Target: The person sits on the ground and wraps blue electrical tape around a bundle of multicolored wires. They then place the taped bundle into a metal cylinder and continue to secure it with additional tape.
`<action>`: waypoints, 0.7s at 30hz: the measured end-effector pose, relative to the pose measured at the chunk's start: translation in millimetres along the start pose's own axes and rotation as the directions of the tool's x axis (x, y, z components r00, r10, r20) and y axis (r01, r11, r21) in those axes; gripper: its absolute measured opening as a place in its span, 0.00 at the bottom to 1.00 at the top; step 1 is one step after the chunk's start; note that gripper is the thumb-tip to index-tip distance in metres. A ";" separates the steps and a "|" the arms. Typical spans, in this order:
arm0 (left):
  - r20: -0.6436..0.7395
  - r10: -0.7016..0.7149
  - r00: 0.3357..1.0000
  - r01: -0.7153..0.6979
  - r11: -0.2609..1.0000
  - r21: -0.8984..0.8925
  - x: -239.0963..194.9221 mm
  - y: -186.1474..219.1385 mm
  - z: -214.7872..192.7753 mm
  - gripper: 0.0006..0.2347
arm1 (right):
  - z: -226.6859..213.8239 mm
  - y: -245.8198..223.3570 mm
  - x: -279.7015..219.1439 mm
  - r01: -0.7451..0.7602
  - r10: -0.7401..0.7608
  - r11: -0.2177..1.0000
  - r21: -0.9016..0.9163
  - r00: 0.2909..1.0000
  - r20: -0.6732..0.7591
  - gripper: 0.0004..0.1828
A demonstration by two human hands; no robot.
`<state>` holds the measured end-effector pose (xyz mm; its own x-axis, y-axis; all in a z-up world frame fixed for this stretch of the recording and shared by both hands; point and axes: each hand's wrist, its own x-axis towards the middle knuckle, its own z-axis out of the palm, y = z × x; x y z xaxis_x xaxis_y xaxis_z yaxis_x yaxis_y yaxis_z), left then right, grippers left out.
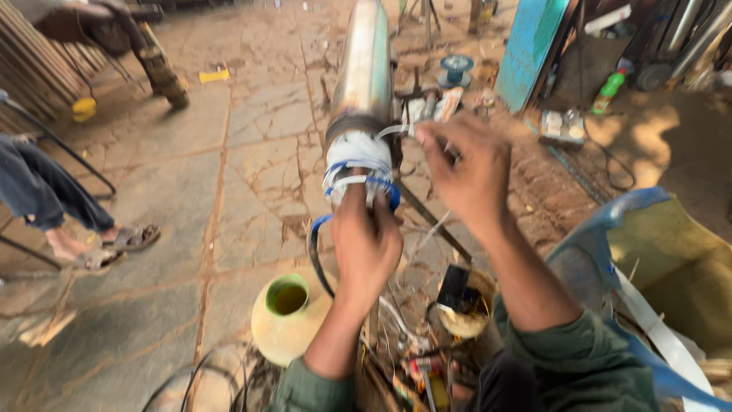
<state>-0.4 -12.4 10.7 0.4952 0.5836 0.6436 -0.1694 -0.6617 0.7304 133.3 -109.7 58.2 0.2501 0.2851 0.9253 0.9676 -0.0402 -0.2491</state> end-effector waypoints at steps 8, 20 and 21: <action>-0.289 0.123 0.949 -0.061 0.975 0.215 19.7 -15.1 21.4 0.05 | -0.2 11.1 13.0 -0.130 0.104 0.988 0.087 0.962 0.251 0.04; -0.350 0.192 0.917 -0.156 0.979 0.129 -6.2 5.6 -14.1 0.02 | -9.2 -61.2 -50.4 -0.499 0.353 0.727 0.472 0.861 0.367 0.17; -0.321 0.191 0.928 -0.156 0.979 0.131 -9.2 8.7 -19.5 0.02 | -5.2 -58.2 -54.2 -0.399 0.274 0.814 0.422 0.905 0.325 0.16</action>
<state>-23.1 -14.4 15.6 0.1538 0.5660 0.8099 -0.1313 -0.8007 0.5845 63.6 -127.8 24.1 0.4808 0.5586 0.6759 0.6738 0.2580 -0.6924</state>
